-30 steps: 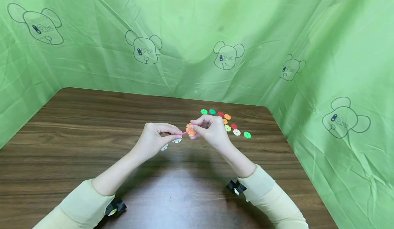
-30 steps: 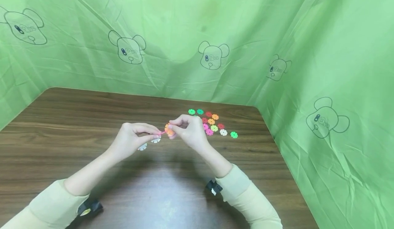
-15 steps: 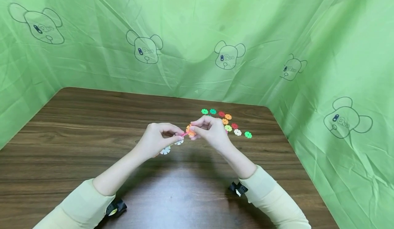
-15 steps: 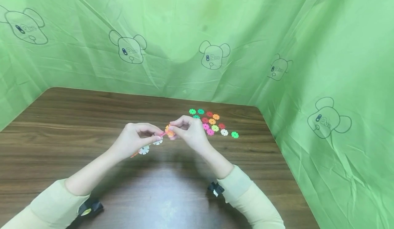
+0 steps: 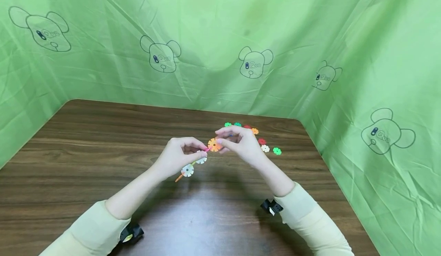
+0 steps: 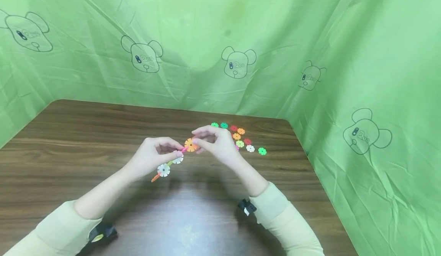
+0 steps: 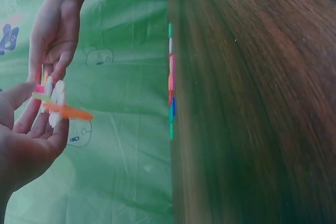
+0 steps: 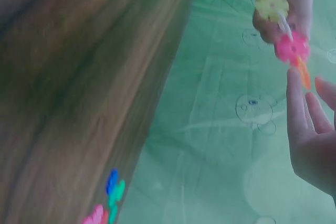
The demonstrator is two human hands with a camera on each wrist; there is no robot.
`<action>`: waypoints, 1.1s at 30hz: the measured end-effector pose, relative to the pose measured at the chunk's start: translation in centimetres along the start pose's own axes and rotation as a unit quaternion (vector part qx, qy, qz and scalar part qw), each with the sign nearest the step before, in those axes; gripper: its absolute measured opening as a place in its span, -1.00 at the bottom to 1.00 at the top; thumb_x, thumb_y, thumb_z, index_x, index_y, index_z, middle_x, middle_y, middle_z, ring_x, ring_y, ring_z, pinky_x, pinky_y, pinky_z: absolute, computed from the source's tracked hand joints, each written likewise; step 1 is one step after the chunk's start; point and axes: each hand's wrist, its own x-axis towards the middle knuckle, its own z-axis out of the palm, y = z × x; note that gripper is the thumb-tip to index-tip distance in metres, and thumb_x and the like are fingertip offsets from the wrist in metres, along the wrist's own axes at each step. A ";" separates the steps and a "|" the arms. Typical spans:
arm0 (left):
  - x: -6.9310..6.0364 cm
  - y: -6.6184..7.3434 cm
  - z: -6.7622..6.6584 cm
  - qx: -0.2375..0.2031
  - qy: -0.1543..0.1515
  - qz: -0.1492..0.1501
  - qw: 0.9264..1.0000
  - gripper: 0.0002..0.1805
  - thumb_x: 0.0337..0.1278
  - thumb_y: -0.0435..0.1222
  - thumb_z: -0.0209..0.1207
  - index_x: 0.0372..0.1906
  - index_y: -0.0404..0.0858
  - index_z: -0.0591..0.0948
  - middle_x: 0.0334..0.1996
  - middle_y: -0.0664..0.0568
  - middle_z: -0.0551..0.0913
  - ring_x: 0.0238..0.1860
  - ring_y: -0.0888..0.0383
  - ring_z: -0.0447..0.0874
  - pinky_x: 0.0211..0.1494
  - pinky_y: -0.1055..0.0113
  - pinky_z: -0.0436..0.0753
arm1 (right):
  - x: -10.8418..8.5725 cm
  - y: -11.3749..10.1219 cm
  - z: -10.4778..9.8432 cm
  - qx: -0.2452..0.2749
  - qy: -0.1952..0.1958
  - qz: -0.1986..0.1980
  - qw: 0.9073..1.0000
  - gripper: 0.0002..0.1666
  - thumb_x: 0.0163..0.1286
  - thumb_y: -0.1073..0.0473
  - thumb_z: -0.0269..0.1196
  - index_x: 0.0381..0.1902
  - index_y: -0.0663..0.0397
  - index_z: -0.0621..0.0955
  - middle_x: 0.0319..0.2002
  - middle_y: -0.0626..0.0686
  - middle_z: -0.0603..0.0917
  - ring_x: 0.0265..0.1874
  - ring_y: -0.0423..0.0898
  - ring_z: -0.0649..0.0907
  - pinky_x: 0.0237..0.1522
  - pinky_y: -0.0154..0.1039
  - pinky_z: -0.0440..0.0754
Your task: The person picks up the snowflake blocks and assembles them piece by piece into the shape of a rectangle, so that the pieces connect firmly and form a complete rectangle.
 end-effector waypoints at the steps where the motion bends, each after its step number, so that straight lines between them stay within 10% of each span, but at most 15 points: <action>1: -0.1 0.0 0.0 -0.002 0.001 -0.004 1.000 -0.81 0.01 -0.24 0.36 -0.24 -0.21 0.70 -0.34 0.02 0.74 -0.34 0.14 0.71 -0.24 0.37 0.65 | 0.0 -0.1 -0.3 -0.012 -0.001 -0.004 1.000 -0.71 0.20 0.31 0.33 -0.08 0.22 0.63 -0.16 0.20 0.68 -0.37 0.09 0.72 -0.30 0.00 0.69; 16: -0.6 -0.5 -1.3 0.013 0.014 -0.013 1.000 -0.82 0.00 -0.18 0.36 -0.29 -0.16 0.72 -0.35 0.05 0.75 -0.35 0.15 0.72 -0.32 0.38 0.65 | 0.0 3.1 -7.3 -0.288 0.021 -0.064 0.955 -0.75 0.20 0.22 0.36 -0.13 0.02 0.67 -0.27 0.01 0.74 -0.34 -0.07 0.67 -0.39 -0.32 0.60; 23: -0.7 -0.6 -1.6 0.012 0.015 -0.022 1.000 -0.83 -0.01 -0.21 0.37 -0.29 -0.17 0.72 -0.35 0.03 0.75 -0.35 0.14 0.71 -0.35 0.39 0.63 | 0.1 6.0 -10.5 -0.319 0.026 -0.057 0.946 -0.73 0.20 0.14 0.36 -0.11 -0.08 0.67 -0.17 -0.12 0.71 -0.21 -0.19 0.64 -0.18 -0.25 0.62; 33: -0.7 -0.4 -1.7 0.011 0.020 -0.032 0.999 -0.83 0.02 -0.24 0.35 -0.25 -0.17 0.72 -0.30 0.02 0.75 -0.33 0.12 0.71 -0.33 0.40 0.62 | 0.6 10.3 -13.4 -0.343 -0.025 -0.005 0.939 -0.63 0.19 0.23 0.36 -0.01 0.13 0.63 -0.06 0.15 0.66 -0.06 0.18 0.60 -0.02 0.08 0.55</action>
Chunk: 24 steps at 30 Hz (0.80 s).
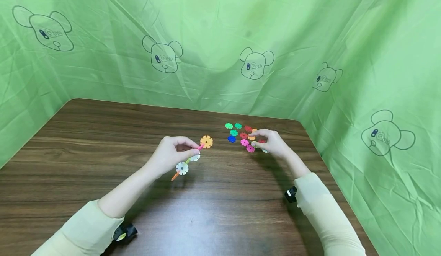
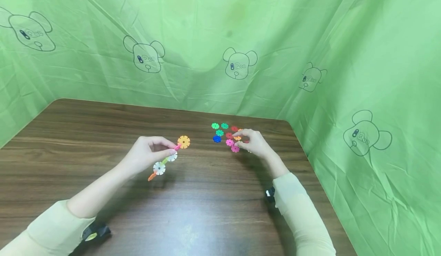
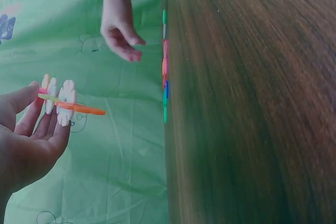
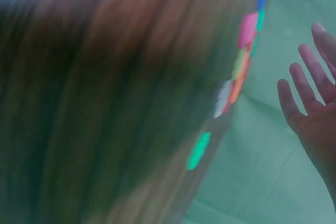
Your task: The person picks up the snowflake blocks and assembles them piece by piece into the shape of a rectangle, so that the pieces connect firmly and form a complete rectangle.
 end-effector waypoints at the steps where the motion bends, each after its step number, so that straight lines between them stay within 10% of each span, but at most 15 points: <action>1: 0.0 0.0 0.0 0.001 0.000 0.000 1.000 -0.83 0.02 -0.24 0.35 -0.25 -0.17 0.72 -0.30 0.02 0.75 -0.33 0.12 0.71 -0.33 0.40 0.62 | 0.1 0.4 0.1 -0.008 -0.011 0.005 1.000 -0.61 0.19 0.24 0.36 0.01 0.13 0.63 -0.09 0.15 0.66 -0.12 0.19 0.58 -0.07 0.05 0.55; 24: 0.0 -0.2 0.0 -0.003 -0.007 -0.009 1.000 -0.83 0.00 -0.18 0.36 -0.29 -0.13 0.72 -0.33 0.05 0.75 -0.34 0.16 0.72 -0.28 0.40 0.62 | 1.6 3.9 0.8 -0.102 -0.107 -0.018 0.989 -0.71 0.08 0.25 0.44 -0.20 0.14 0.67 -0.15 0.11 0.64 -0.13 0.05 0.58 -0.08 -0.03 0.56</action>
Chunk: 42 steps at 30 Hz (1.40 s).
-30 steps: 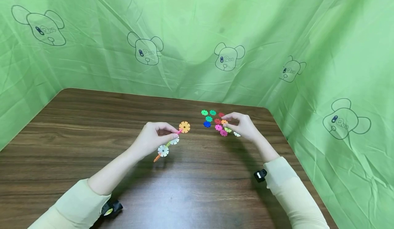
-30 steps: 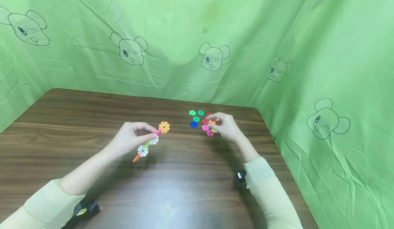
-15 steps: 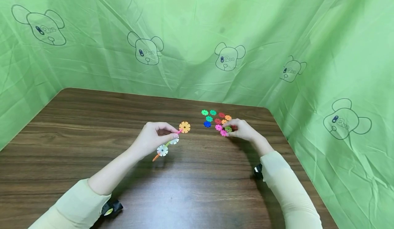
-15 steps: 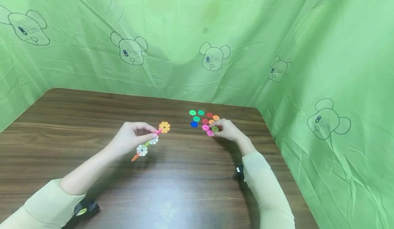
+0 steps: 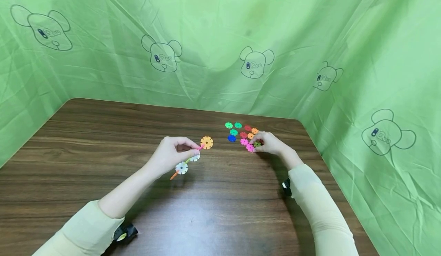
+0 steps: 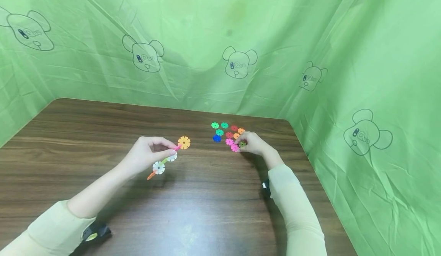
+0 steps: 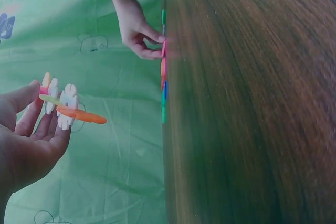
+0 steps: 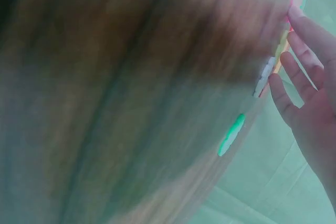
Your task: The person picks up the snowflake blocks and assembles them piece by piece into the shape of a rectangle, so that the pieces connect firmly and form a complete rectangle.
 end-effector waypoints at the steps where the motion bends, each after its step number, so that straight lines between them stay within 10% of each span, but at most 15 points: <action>1: 0.0 0.0 0.0 0.001 0.001 0.001 1.000 -0.83 0.00 -0.18 0.36 -0.29 -0.13 0.72 -0.33 0.05 0.75 -0.34 0.16 0.72 -0.29 0.39 0.63 | 0.1 0.0 0.0 0.005 -0.002 0.007 1.000 -0.71 0.07 0.25 0.44 -0.21 0.14 0.66 -0.17 0.11 0.64 -0.17 0.04 0.58 -0.13 -0.06 0.56; 16: 0.3 -0.2 0.1 -0.006 0.018 0.022 1.000 -0.75 -0.02 -0.29 0.37 -0.19 -0.18 0.63 -0.24 -0.02 0.72 -0.26 0.11 0.69 -0.25 0.39 0.64 | -0.1 -1.2 -0.8 0.085 -0.001 0.054 0.995 -0.88 0.21 0.30 0.32 -0.31 0.05 0.59 -0.43 -0.01 0.62 -0.41 -0.11 0.58 -0.37 -0.25 0.58; 42: 0.3 -0.2 0.4 0.005 -0.027 0.053 0.998 -0.55 0.10 -0.34 0.28 0.13 -0.14 0.51 -0.06 -0.06 0.67 -0.12 0.11 0.67 -0.09 0.34 0.63 | -0.4 -11.7 -5.5 0.122 0.134 -0.083 0.980 -0.84 0.27 0.33 0.26 -0.18 0.13 0.67 -0.34 0.09 0.67 -0.39 -0.08 0.60 -0.37 -0.27 0.57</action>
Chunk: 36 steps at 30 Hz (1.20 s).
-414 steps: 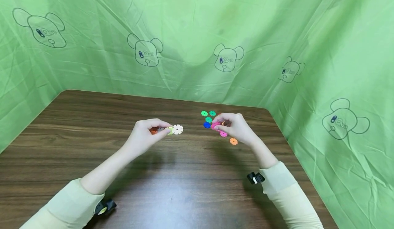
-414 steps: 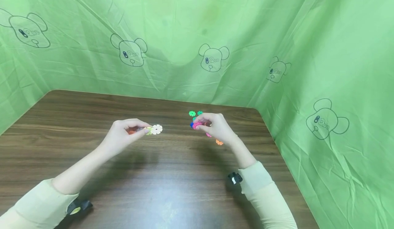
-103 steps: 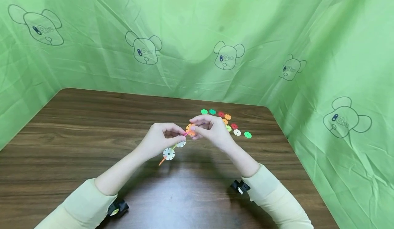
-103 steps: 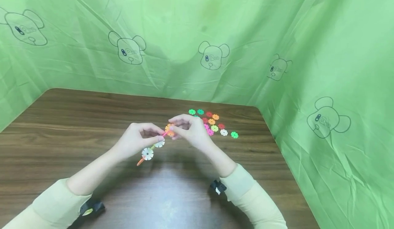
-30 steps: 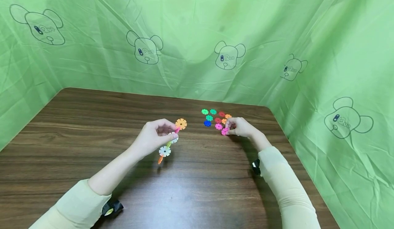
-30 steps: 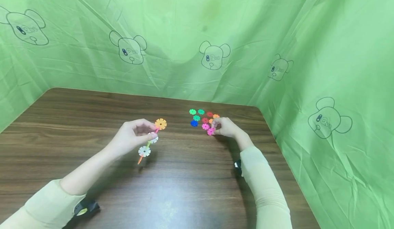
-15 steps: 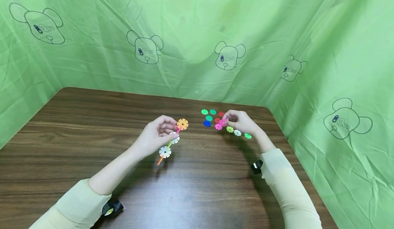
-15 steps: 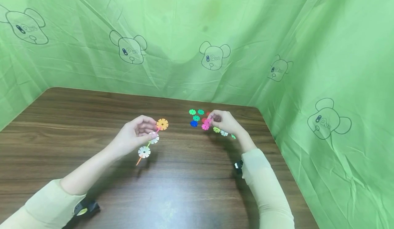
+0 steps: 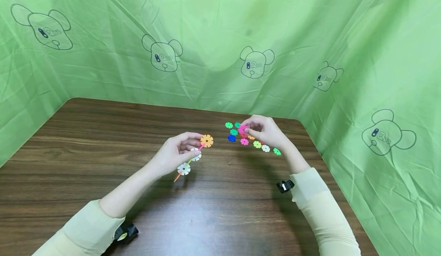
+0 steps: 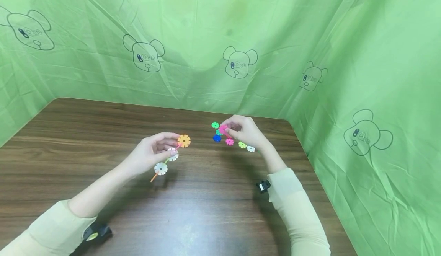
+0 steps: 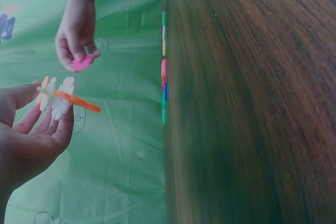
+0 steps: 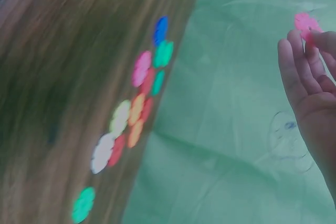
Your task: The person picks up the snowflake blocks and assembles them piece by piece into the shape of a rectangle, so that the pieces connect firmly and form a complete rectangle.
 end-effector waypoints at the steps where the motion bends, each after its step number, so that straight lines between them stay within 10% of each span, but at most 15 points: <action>1: 0.0 0.0 0.0 0.002 -0.002 0.000 1.000 -0.55 0.11 -0.34 0.27 0.13 -0.14 0.51 -0.06 -0.05 0.67 -0.11 0.11 0.67 -0.08 0.34 0.63 | 0.0 -0.9 0.0 0.006 0.003 -0.010 1.000 -0.84 0.26 0.35 0.25 -0.18 0.19 0.66 -0.34 0.12 0.67 -0.39 -0.07 0.61 -0.35 -0.28 0.59; 15: 0.0 0.8 0.4 -0.001 -0.026 0.004 1.000 -0.57 0.16 -0.40 0.21 0.15 -0.20 0.51 -0.06 -0.10 0.67 -0.07 0.05 0.67 -0.04 0.35 0.62 | 0.6 -7.8 1.3 0.073 0.026 -0.085 0.993 -0.84 0.18 0.50 0.25 -0.25 0.32 0.63 -0.33 0.17 0.72 -0.57 -0.07 0.65 -0.65 -0.30 0.54; 29: 0.0 0.8 0.6 -0.004 -0.037 -0.001 0.999 -0.56 0.19 -0.36 0.19 0.20 -0.16 0.49 -0.01 -0.09 0.66 -0.05 0.06 0.67 -0.04 0.37 0.61 | 1.2 -5.7 4.1 0.022 0.039 -0.158 0.987 -0.89 0.22 0.24 0.34 -0.28 -0.05 0.70 -0.32 -0.14 0.70 -0.47 -0.29 0.50 -0.62 -0.41 0.32; 36: 0.0 0.9 0.4 -0.031 -0.048 -0.036 0.998 -0.59 0.30 -0.36 0.08 0.24 -0.24 0.46 -0.19 -0.15 0.71 -0.30 0.05 0.71 -0.69 0.44 0.34 | 1.3 -6.1 4.8 0.045 0.031 -0.159 0.986 -0.89 0.21 0.20 0.34 -0.27 -0.07 0.69 -0.36 -0.20 0.66 -0.44 -0.29 0.57 -0.48 -0.36 0.53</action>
